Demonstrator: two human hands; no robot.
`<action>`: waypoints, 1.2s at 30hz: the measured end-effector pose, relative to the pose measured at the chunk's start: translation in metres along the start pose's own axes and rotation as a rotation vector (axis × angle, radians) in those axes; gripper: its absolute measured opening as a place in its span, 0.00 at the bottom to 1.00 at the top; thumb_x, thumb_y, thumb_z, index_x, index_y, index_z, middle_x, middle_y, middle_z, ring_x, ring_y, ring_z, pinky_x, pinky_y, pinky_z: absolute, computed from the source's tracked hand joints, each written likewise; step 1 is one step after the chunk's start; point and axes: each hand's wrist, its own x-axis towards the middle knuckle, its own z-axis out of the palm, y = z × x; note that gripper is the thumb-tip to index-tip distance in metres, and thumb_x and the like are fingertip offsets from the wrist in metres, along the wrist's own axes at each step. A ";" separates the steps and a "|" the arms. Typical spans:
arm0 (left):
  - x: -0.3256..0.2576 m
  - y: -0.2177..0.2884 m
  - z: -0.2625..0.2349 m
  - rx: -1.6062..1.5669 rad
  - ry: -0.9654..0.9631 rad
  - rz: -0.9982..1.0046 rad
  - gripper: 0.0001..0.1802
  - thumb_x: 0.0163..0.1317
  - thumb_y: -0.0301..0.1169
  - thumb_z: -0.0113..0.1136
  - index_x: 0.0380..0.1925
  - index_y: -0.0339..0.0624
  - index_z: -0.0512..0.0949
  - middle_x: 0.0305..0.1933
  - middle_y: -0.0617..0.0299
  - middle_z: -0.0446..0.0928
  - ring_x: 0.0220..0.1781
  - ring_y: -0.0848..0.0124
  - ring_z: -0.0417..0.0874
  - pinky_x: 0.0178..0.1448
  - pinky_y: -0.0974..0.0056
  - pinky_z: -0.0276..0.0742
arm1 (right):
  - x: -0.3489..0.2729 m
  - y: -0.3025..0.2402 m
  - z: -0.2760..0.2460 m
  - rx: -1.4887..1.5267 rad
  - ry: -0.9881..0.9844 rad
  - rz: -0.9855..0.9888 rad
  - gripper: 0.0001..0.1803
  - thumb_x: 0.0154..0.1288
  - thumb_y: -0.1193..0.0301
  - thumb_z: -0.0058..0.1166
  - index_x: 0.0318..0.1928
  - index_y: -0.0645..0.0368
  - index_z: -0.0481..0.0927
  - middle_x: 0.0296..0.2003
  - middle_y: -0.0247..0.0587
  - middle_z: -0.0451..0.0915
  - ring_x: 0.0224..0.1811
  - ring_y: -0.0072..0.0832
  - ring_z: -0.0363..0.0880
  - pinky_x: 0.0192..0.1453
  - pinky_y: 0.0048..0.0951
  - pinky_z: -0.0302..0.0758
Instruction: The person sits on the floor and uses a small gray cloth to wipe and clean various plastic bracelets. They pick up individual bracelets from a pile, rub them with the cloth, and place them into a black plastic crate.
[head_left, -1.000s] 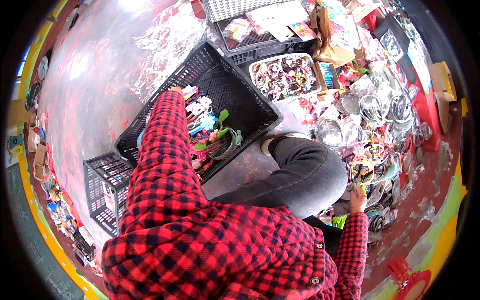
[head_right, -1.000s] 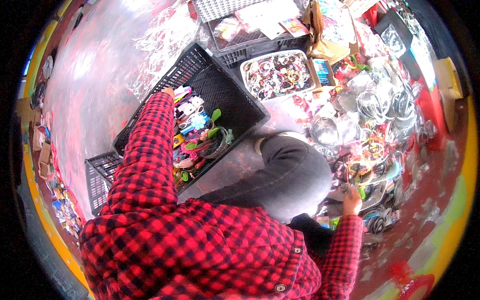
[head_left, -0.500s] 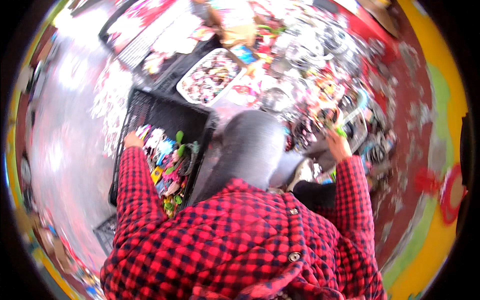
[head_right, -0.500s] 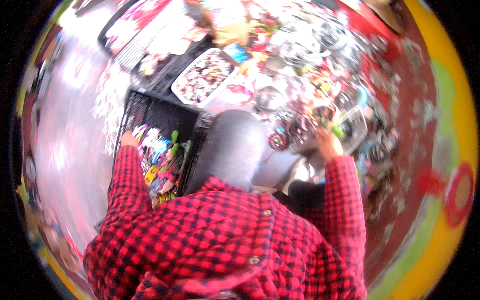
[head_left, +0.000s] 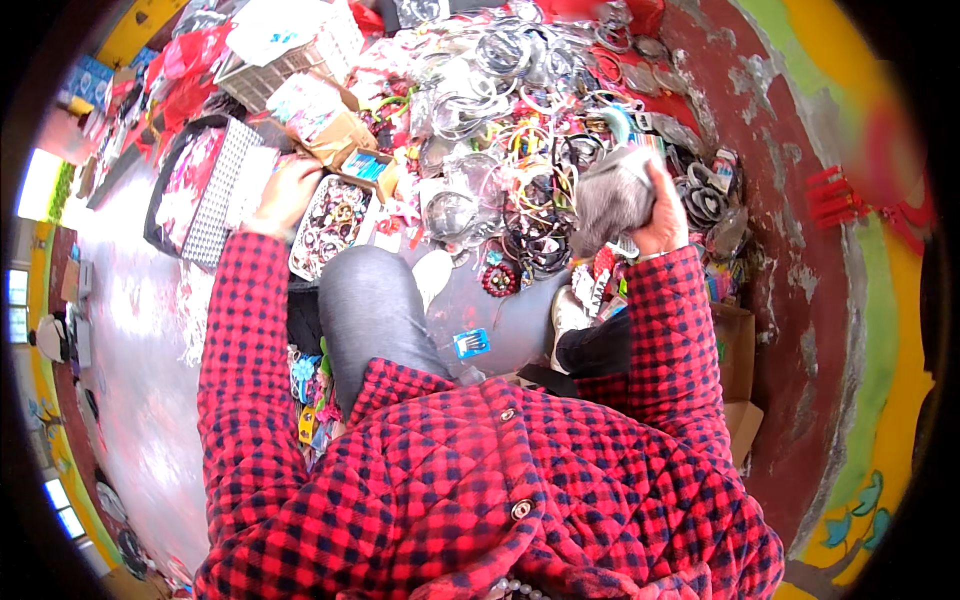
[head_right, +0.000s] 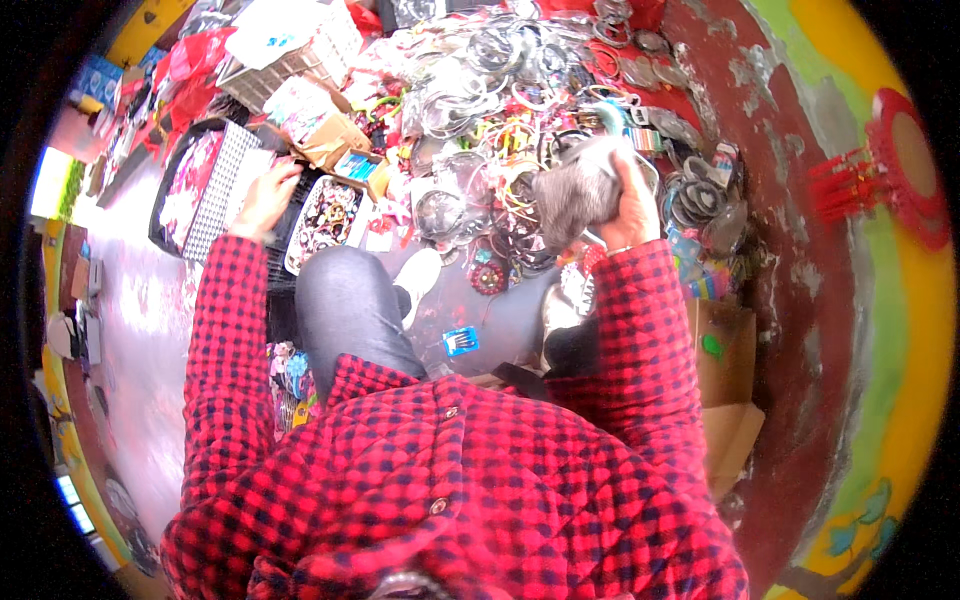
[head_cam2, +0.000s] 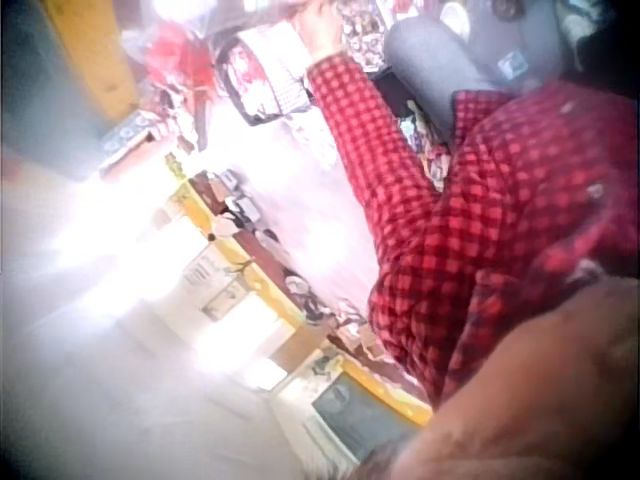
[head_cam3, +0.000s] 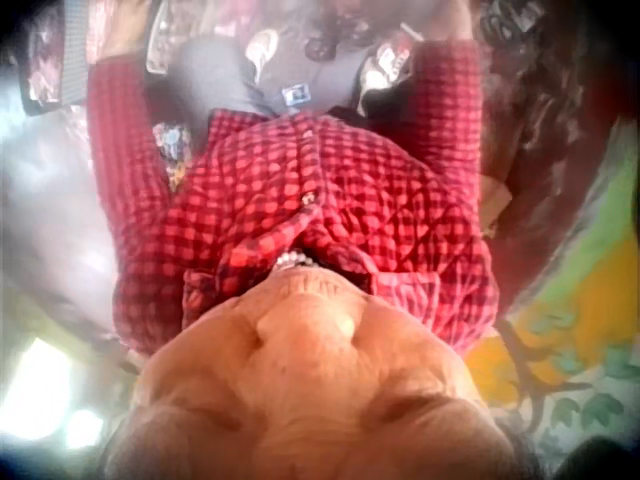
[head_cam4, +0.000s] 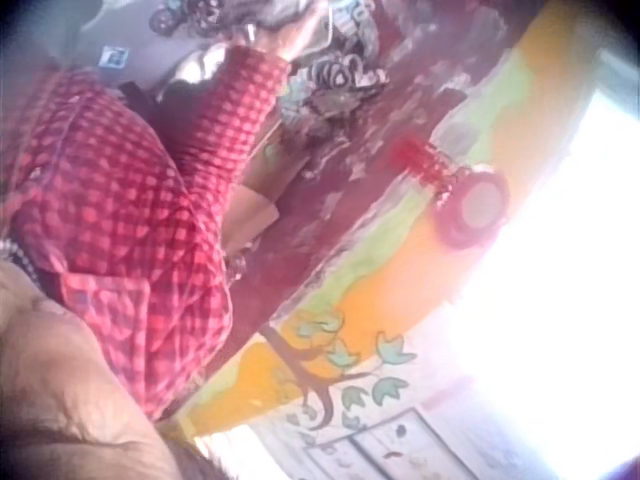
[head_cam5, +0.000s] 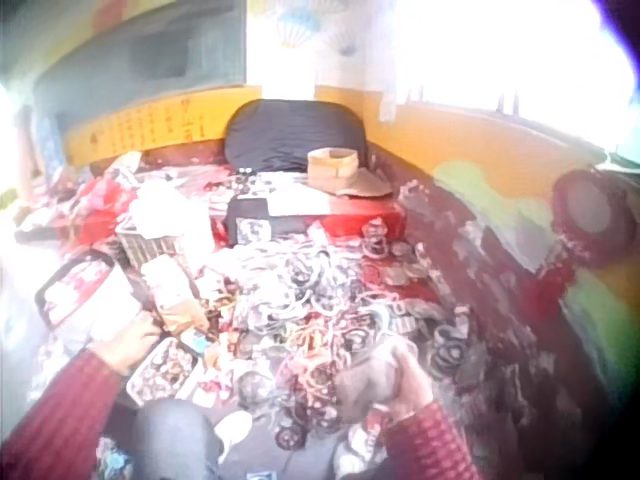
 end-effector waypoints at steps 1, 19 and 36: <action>0.024 0.037 0.003 -0.039 -0.078 0.069 0.15 0.57 0.33 0.52 0.42 0.38 0.76 0.42 0.52 0.78 0.45 0.62 0.78 0.49 0.63 0.72 | 0.001 -0.012 -0.008 0.025 -0.067 -0.144 0.20 0.62 0.60 0.49 0.50 0.56 0.72 0.46 0.39 0.76 0.46 0.34 0.76 0.53 0.40 0.71; 0.118 0.253 0.359 -1.627 -0.498 -0.934 0.18 0.61 0.28 0.47 0.53 0.41 0.62 0.43 0.52 0.72 0.47 0.62 0.75 0.52 0.57 0.72 | 0.000 -0.054 -0.015 0.504 0.063 -0.334 0.21 0.64 0.59 0.42 0.52 0.60 0.70 0.50 0.43 0.73 0.54 0.38 0.69 0.62 0.44 0.60; 0.079 0.193 0.302 -1.855 -0.231 -0.780 0.06 0.62 0.25 0.44 0.37 0.37 0.70 0.29 0.59 0.73 0.26 0.69 0.73 0.35 0.65 0.72 | 0.003 -0.043 -0.015 0.432 0.030 -0.210 0.19 0.65 0.60 0.43 0.51 0.59 0.69 0.46 0.42 0.75 0.48 0.36 0.73 0.55 0.40 0.68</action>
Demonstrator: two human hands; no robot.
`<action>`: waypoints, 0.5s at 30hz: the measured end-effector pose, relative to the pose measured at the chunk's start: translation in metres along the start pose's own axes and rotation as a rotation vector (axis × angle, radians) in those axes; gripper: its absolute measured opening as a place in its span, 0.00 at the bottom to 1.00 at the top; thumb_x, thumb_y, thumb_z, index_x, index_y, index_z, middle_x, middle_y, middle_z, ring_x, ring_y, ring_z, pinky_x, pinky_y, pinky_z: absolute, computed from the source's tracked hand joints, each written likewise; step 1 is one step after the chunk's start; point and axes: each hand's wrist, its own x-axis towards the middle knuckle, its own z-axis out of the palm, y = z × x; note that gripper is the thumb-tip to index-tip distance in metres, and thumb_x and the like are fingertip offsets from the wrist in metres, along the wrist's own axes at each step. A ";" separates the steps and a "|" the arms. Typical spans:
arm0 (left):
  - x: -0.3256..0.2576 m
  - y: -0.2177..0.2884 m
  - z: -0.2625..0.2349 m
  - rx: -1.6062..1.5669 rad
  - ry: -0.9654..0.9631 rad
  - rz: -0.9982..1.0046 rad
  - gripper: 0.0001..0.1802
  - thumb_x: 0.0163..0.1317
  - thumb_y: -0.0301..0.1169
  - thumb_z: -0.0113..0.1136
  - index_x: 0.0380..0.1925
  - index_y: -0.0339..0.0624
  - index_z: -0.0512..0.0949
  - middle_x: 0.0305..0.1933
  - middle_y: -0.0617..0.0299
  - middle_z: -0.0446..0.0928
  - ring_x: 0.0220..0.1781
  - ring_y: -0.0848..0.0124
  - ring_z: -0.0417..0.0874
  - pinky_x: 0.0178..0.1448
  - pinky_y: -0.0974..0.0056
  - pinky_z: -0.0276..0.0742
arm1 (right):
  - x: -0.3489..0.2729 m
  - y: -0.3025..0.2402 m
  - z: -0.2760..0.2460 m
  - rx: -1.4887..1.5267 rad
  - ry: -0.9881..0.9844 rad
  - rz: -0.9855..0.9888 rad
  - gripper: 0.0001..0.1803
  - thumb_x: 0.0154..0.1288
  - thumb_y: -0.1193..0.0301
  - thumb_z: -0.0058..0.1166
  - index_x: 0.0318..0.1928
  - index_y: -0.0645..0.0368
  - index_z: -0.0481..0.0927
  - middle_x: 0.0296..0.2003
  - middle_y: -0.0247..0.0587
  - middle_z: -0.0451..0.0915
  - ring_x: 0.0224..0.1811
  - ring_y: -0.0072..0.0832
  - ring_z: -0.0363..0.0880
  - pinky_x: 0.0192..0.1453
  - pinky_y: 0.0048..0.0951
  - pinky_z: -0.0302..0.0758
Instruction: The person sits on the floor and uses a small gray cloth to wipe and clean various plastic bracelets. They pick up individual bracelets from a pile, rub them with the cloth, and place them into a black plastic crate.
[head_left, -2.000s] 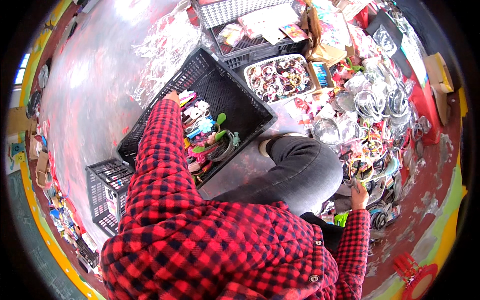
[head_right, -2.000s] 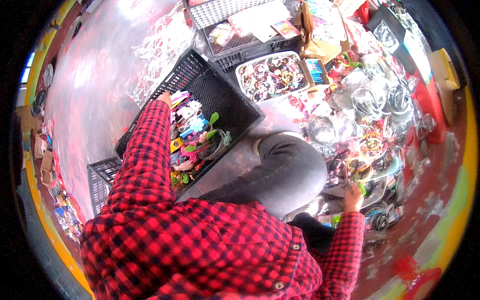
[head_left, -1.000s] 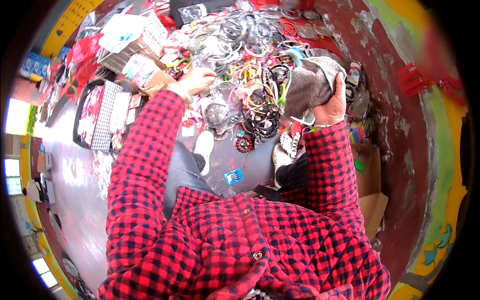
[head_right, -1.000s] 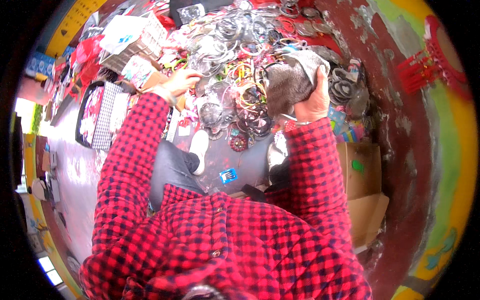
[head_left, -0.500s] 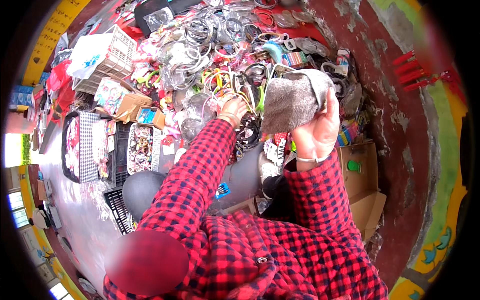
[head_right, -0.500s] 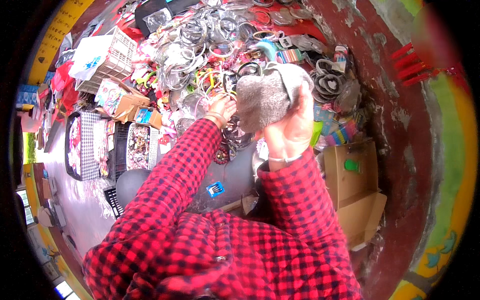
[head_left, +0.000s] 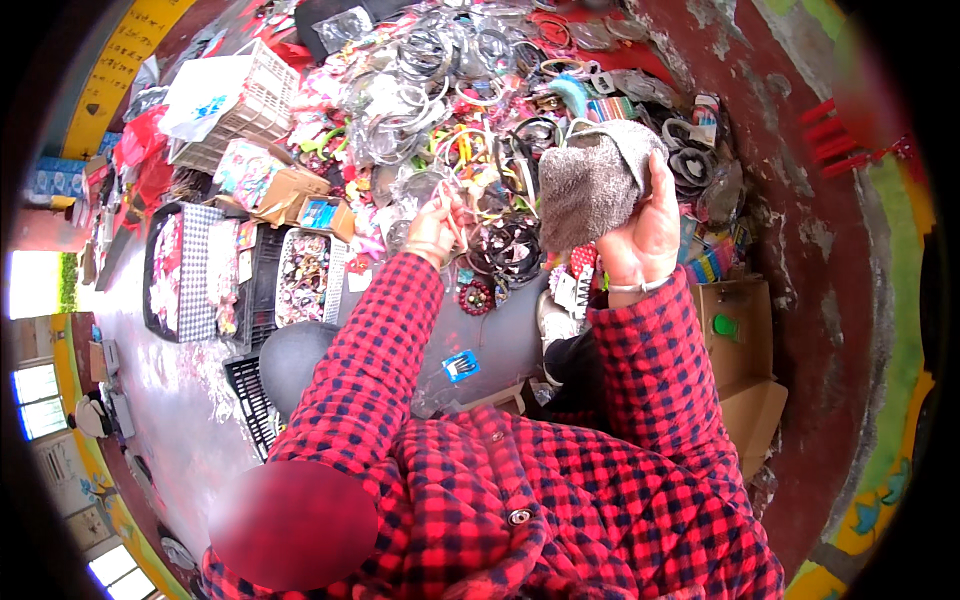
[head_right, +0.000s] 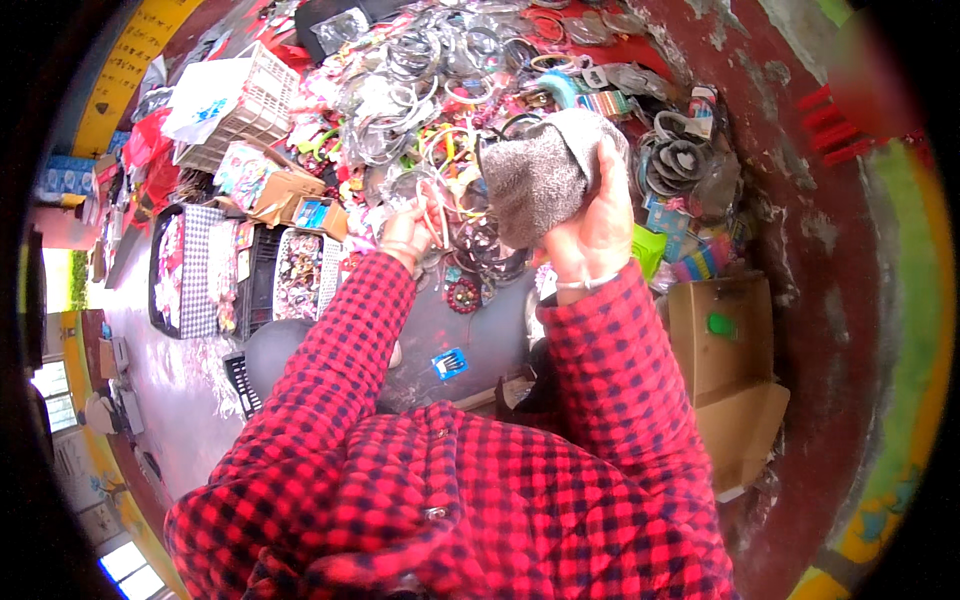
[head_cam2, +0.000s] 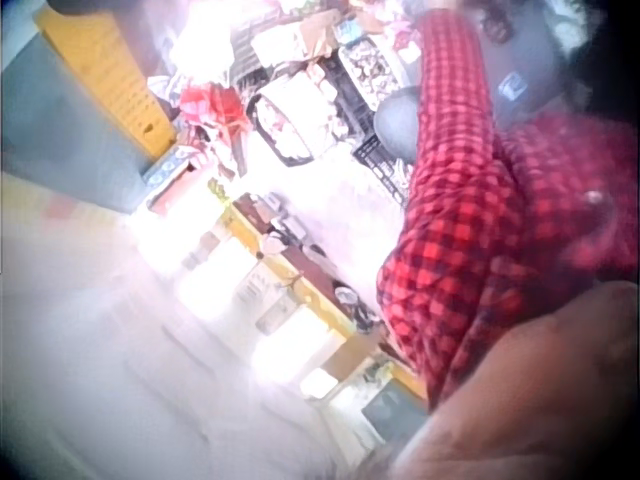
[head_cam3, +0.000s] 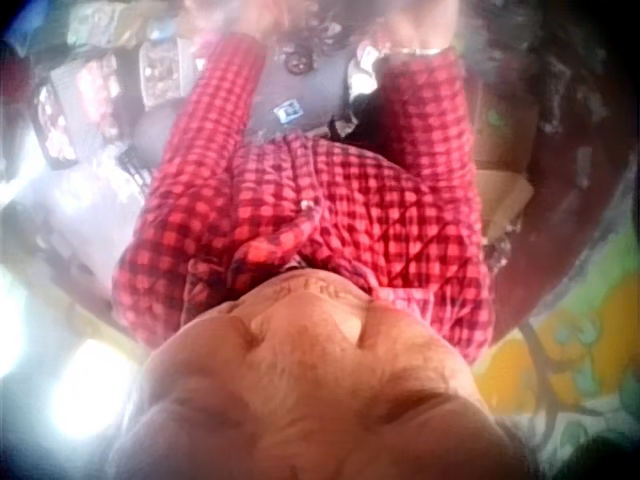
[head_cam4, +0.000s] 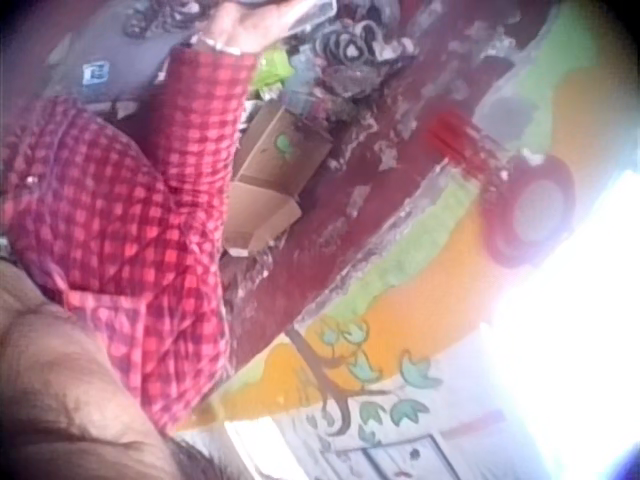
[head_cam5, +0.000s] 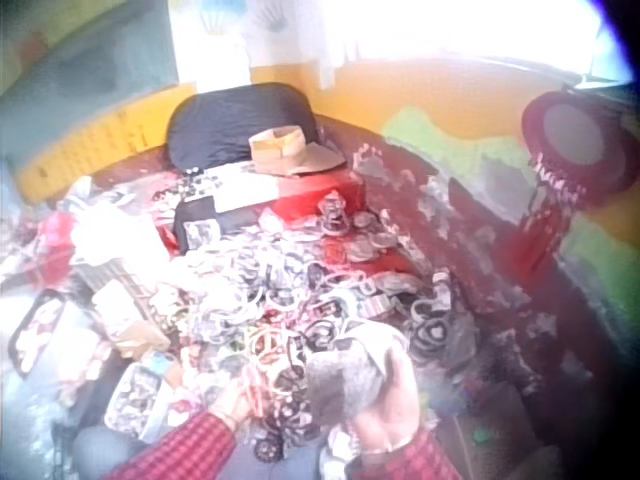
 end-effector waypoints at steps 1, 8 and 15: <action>-0.012 0.006 -0.007 -0.006 -0.061 0.037 0.06 0.62 0.24 0.44 0.36 0.37 0.71 0.28 0.59 0.73 0.25 0.70 0.72 0.33 0.66 0.72 | 0.004 0.004 -0.004 -0.038 0.021 -0.025 0.19 0.65 0.61 0.43 0.50 0.59 0.70 0.46 0.42 0.75 0.47 0.35 0.74 0.54 0.39 0.69; -0.100 0.064 -0.008 0.025 -0.333 0.195 0.14 0.63 0.35 0.48 0.44 0.38 0.69 0.21 0.64 0.67 0.23 0.75 0.68 0.27 0.71 0.62 | -0.004 0.019 -0.003 -0.268 -0.046 0.167 0.10 0.64 0.69 0.44 0.42 0.59 0.73 0.38 0.38 0.77 0.41 0.31 0.75 0.49 0.33 0.71; -0.182 0.130 0.048 0.085 -0.523 0.348 0.10 0.62 0.32 0.50 0.38 0.36 0.71 0.22 0.63 0.69 0.24 0.75 0.68 0.31 0.71 0.63 | 0.002 0.024 0.000 -0.195 -0.404 0.244 0.15 0.63 0.72 0.43 0.49 0.64 0.69 0.45 0.43 0.76 0.48 0.32 0.75 0.55 0.35 0.70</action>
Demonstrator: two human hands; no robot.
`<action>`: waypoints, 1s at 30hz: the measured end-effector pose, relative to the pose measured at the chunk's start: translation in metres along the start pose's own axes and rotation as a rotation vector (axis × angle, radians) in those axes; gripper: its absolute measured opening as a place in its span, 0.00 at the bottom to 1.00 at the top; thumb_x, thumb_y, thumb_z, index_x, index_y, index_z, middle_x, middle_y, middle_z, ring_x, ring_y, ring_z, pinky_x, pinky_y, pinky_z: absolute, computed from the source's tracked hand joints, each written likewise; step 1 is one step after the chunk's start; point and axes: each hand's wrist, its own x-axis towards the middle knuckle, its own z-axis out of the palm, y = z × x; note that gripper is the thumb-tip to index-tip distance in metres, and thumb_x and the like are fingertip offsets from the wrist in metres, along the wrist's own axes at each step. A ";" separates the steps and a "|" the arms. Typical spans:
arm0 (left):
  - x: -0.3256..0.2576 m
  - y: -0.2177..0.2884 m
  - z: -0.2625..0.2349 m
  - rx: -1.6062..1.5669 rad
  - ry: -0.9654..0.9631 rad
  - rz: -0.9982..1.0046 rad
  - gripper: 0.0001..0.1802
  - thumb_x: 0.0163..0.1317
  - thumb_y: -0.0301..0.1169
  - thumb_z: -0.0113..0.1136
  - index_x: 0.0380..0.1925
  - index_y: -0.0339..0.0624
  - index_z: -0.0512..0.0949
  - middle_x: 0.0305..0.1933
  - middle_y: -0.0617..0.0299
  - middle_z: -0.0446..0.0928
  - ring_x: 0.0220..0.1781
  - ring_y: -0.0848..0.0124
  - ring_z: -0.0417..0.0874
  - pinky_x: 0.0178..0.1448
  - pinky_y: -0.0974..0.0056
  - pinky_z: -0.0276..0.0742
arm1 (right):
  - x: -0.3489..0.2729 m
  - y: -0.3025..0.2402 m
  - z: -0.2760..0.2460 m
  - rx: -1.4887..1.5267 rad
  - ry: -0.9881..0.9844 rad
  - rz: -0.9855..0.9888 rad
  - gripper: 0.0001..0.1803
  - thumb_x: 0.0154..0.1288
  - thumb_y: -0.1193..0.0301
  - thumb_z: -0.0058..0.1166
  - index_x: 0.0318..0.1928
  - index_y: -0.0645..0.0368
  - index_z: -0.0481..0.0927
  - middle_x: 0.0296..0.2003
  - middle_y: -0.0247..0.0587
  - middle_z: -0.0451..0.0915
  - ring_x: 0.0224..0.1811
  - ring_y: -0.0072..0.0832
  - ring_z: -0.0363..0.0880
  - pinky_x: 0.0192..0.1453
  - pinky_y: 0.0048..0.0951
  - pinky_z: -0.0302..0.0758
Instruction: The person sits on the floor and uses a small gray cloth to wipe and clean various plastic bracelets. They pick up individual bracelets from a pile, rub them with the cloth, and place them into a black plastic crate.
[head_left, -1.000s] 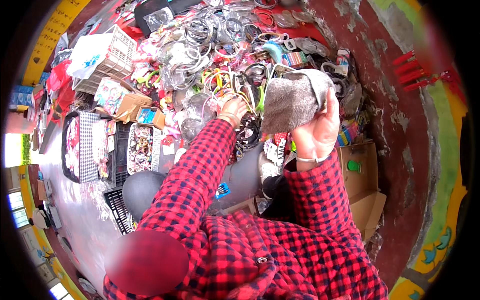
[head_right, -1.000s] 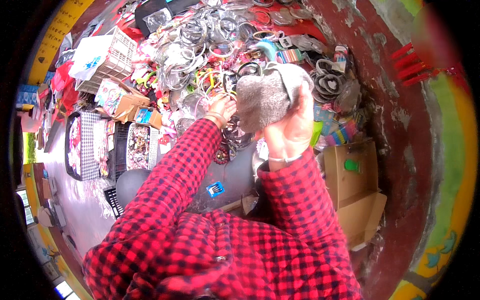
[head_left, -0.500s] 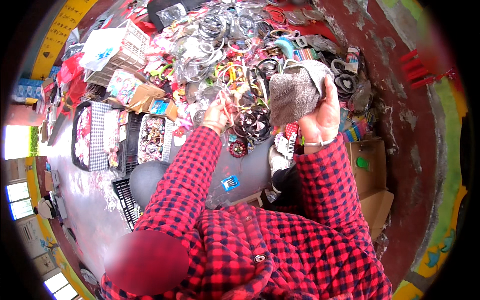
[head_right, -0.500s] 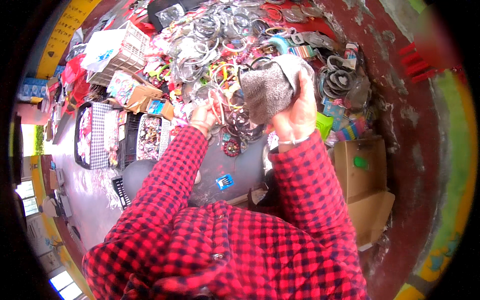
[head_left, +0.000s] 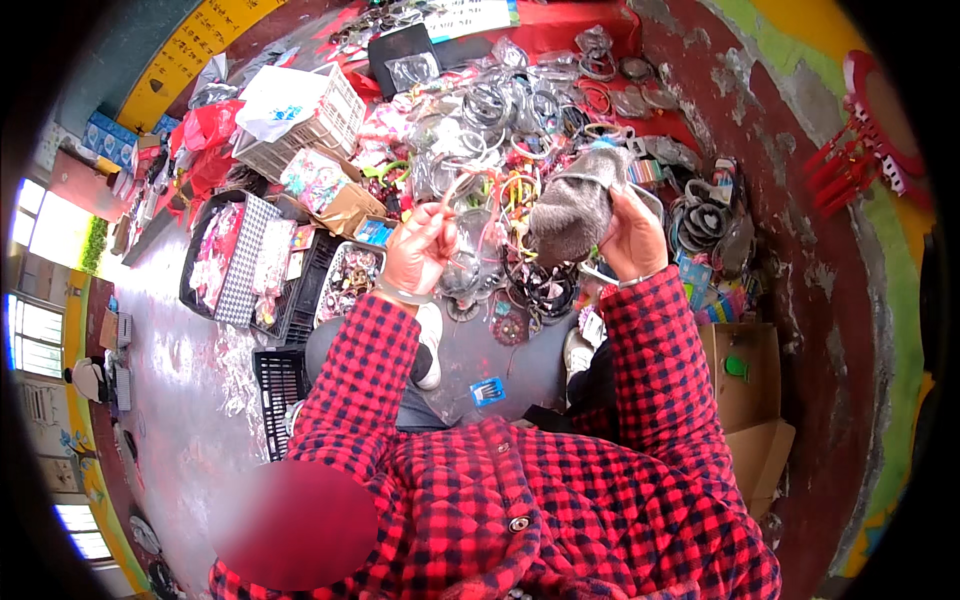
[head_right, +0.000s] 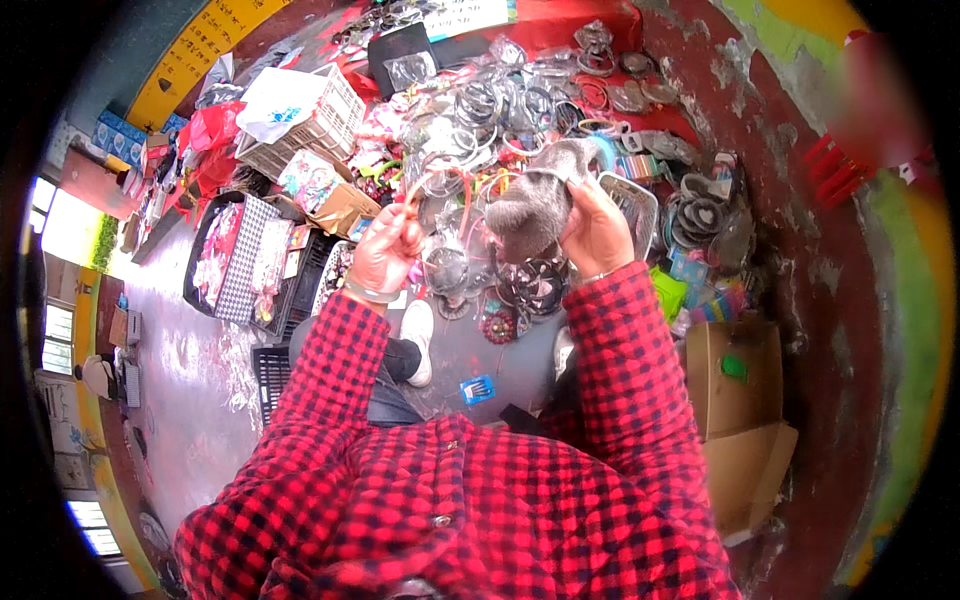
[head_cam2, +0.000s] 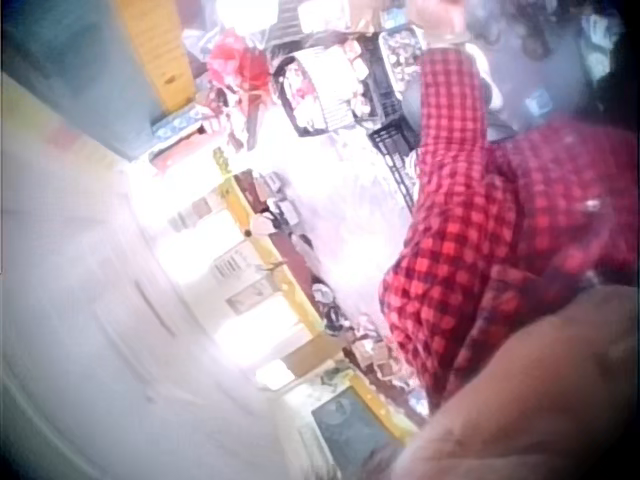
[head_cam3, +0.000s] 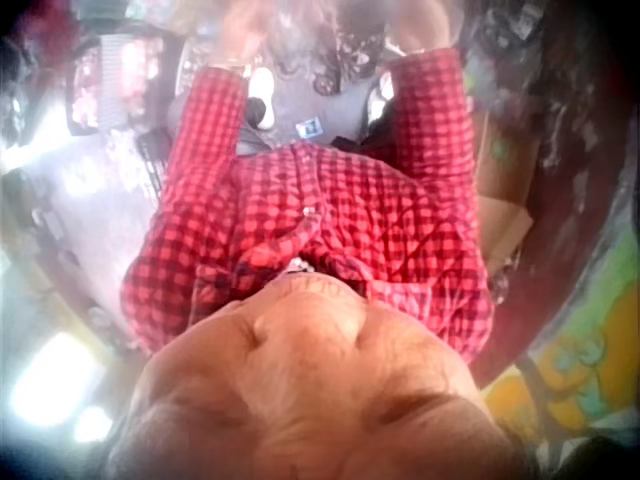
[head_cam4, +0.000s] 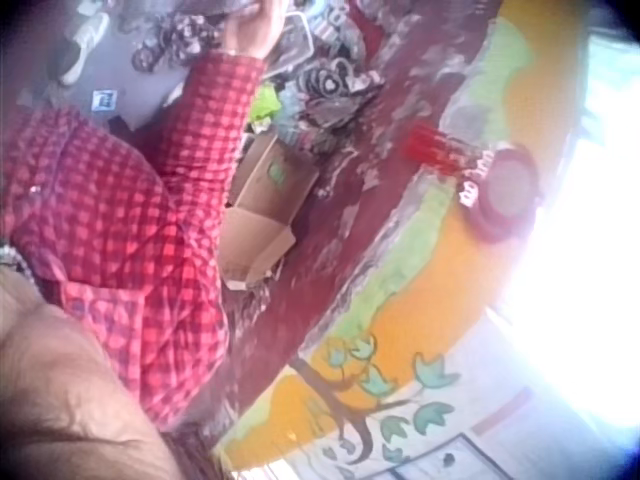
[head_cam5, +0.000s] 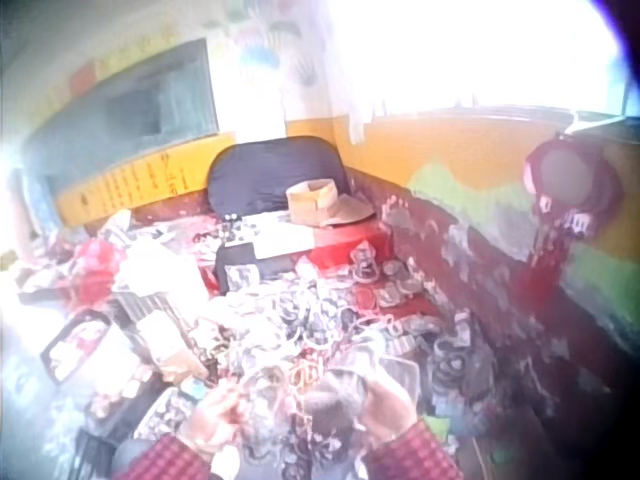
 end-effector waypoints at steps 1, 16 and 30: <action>-0.002 0.009 0.009 -0.033 0.002 0.037 0.09 0.62 0.33 0.50 0.35 0.38 0.71 0.18 0.65 0.65 0.21 0.76 0.62 0.28 0.71 0.58 | -0.002 0.002 0.015 -0.003 -0.039 -0.036 0.16 0.62 0.73 0.44 0.50 0.64 0.69 0.44 0.43 0.77 0.47 0.33 0.76 0.55 0.36 0.70; -0.011 0.039 0.004 -0.085 -0.109 0.188 0.14 0.58 0.41 0.56 0.28 0.41 0.76 0.10 0.73 0.53 0.14 0.79 0.52 0.24 0.69 0.48 | 0.010 0.027 0.045 -0.090 0.011 0.027 0.20 0.65 0.64 0.44 0.52 0.64 0.68 0.46 0.45 0.74 0.47 0.33 0.75 0.53 0.34 0.70; -0.009 0.032 0.012 0.303 -0.172 0.015 0.32 0.56 0.48 0.56 0.52 0.34 0.66 0.45 0.55 0.74 0.50 0.67 0.74 0.55 0.63 0.66 | 0.005 0.040 0.048 -0.466 -0.141 0.092 0.20 0.65 0.69 0.45 0.56 0.65 0.66 0.45 0.36 0.74 0.46 0.19 0.71 0.50 0.21 0.69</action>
